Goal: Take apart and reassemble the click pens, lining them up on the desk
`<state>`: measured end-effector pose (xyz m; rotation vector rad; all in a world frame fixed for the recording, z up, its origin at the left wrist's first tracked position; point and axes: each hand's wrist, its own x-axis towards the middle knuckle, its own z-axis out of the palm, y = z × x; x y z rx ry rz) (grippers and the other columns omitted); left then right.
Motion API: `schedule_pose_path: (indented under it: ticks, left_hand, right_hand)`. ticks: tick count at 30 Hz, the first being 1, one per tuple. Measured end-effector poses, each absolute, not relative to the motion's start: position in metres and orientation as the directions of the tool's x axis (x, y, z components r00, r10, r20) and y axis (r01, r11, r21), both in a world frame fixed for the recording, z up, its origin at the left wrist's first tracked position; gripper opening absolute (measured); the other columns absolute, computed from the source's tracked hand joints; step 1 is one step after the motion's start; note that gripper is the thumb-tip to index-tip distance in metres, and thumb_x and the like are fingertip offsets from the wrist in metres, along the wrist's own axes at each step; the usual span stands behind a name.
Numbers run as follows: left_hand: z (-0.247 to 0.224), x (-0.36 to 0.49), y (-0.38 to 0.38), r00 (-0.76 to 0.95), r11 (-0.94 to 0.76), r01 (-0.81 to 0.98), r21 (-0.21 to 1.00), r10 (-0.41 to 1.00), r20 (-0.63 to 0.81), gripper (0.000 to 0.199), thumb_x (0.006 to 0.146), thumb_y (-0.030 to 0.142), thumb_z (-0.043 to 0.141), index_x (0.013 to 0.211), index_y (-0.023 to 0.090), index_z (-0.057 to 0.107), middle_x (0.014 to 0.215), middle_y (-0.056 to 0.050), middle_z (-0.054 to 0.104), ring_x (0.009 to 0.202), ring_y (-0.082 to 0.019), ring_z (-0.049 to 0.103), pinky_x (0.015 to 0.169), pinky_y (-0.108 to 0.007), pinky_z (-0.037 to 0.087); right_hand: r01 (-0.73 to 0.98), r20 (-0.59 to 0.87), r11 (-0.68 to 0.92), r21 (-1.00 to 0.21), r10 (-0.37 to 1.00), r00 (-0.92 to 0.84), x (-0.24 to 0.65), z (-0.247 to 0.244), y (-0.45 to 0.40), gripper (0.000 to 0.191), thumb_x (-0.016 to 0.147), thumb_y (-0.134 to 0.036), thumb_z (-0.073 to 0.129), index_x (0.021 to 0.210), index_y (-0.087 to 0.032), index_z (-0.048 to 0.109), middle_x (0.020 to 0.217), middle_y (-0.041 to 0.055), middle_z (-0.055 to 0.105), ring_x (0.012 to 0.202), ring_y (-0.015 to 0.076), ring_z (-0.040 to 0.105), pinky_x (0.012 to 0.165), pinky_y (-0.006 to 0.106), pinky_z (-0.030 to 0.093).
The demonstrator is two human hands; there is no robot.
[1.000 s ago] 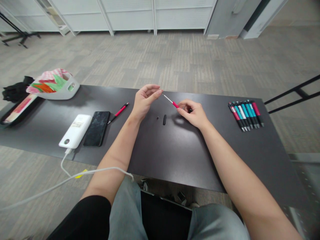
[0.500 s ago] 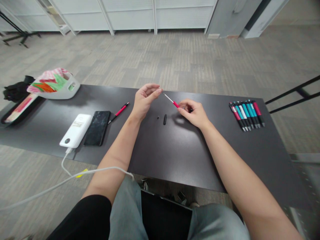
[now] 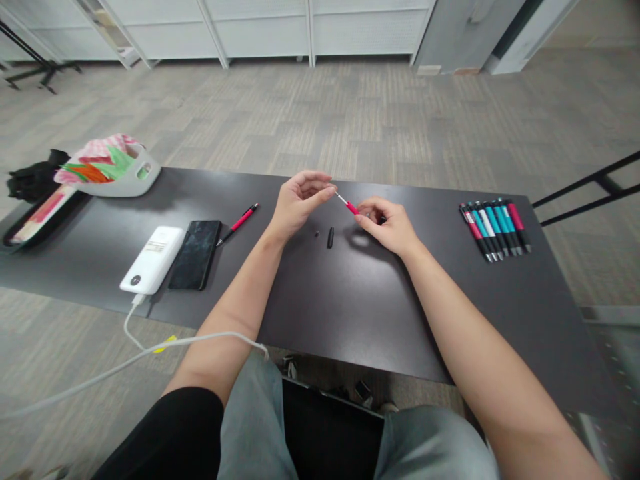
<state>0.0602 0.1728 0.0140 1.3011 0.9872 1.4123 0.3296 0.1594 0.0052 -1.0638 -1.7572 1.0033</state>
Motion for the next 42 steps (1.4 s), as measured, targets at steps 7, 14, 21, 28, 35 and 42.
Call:
schedule_pose_path:
  ticks: [7, 14, 21, 28, 35, 42]
  left_hand:
    - [0.022, 0.065, 0.168, 0.133, -0.186, -0.157, 0.970, 0.969, 0.207, 0.070, 0.093, 0.083, 0.114, 0.130, 0.028, 0.093, 0.145, -0.015, 0.098, 0.133, -0.036, 0.096, 0.110, -0.046, 0.079]
    - [0.049, 0.060, 0.162, 0.197, -0.126, -0.193, 0.973, 0.966, 0.165, 0.077, 0.113, 0.098, 0.083, 0.131, 0.025, 0.095, 0.149, -0.018, 0.096, 0.146, -0.041, 0.093, 0.102, -0.046, 0.081]
    - [-0.001, 0.044, 0.181, 0.127, -0.264, 0.304, 0.915, 0.963, 0.236, 0.044, 0.091, 0.071, 0.113, 0.107, 0.032, 0.099, 0.127, -0.011, 0.092, 0.113, -0.033, 0.084, 0.115, -0.048, 0.070]
    - [-0.001, 0.027, 0.172, 0.347, -0.279, 0.596, 0.753, 0.935, 0.072, 0.077, 0.046, 0.061, 0.135, 0.109, 0.033, 0.102, 0.140, -0.014, 0.075, 0.146, -0.052, 0.073, 0.146, -0.076, 0.049]
    - [0.004, 0.033, 0.175, 0.518, -0.420, 0.506, 0.753, 0.846, 0.124, 0.049, 0.068, 0.067, 0.129, 0.095, 0.038, 0.099, 0.118, -0.012, 0.091, 0.130, -0.049, 0.081, 0.134, -0.076, 0.060]
    - [0.010, 0.047, 0.175, 0.456, -0.255, 0.133, 0.958, 0.874, 0.170, 0.064, 0.071, 0.081, 0.125, 0.097, 0.031, 0.093, 0.099, -0.010, 0.094, 0.092, -0.033, 0.091, 0.100, -0.053, 0.080]
  right_hand:
    - [0.242, 0.238, 0.308, -0.920, 0.931, -0.278, 0.330, 0.002, 0.161, 0.035, 0.086, -0.069, 0.105, 0.098, -0.041, 0.087, 0.091, 0.0028, 0.087, 0.065, 0.0252, 0.054, 0.066, 0.047, 0.048]
    - [0.202, 0.263, 0.305, -0.931, 0.942, -0.208, 0.332, -0.005, 0.166, 0.043, 0.084, -0.075, 0.106, 0.098, -0.041, 0.085, 0.089, 0.0042, 0.084, 0.068, 0.0278, 0.058, 0.069, 0.050, 0.051]
    - [0.236, 0.245, 0.294, -0.926, 0.945, -0.215, 0.335, -0.004, 0.165, 0.049, 0.090, -0.083, 0.103, 0.102, -0.039, 0.083, 0.096, 0.0049, 0.087, 0.074, 0.0275, 0.062, 0.073, 0.051, 0.054]
    - [0.240, 0.225, 0.272, -0.932, 0.952, -0.205, 0.334, -0.004, 0.166, 0.057, 0.086, -0.089, 0.104, 0.102, -0.039, 0.082, 0.096, 0.0055, 0.086, 0.076, 0.0291, 0.064, 0.076, 0.054, 0.058]
    - [0.240, 0.229, 0.276, -0.931, 0.951, -0.206, 0.334, -0.005, 0.165, 0.057, 0.088, -0.090, 0.103, 0.102, -0.040, 0.083, 0.094, 0.0049, 0.085, 0.075, 0.0285, 0.062, 0.076, 0.053, 0.057]
    - [0.196, 0.250, 0.290, -0.937, 0.946, -0.209, 0.334, -0.008, 0.167, 0.043, 0.088, -0.075, 0.106, 0.101, -0.040, 0.085, 0.093, 0.0045, 0.085, 0.073, 0.0279, 0.059, 0.076, 0.051, 0.051]
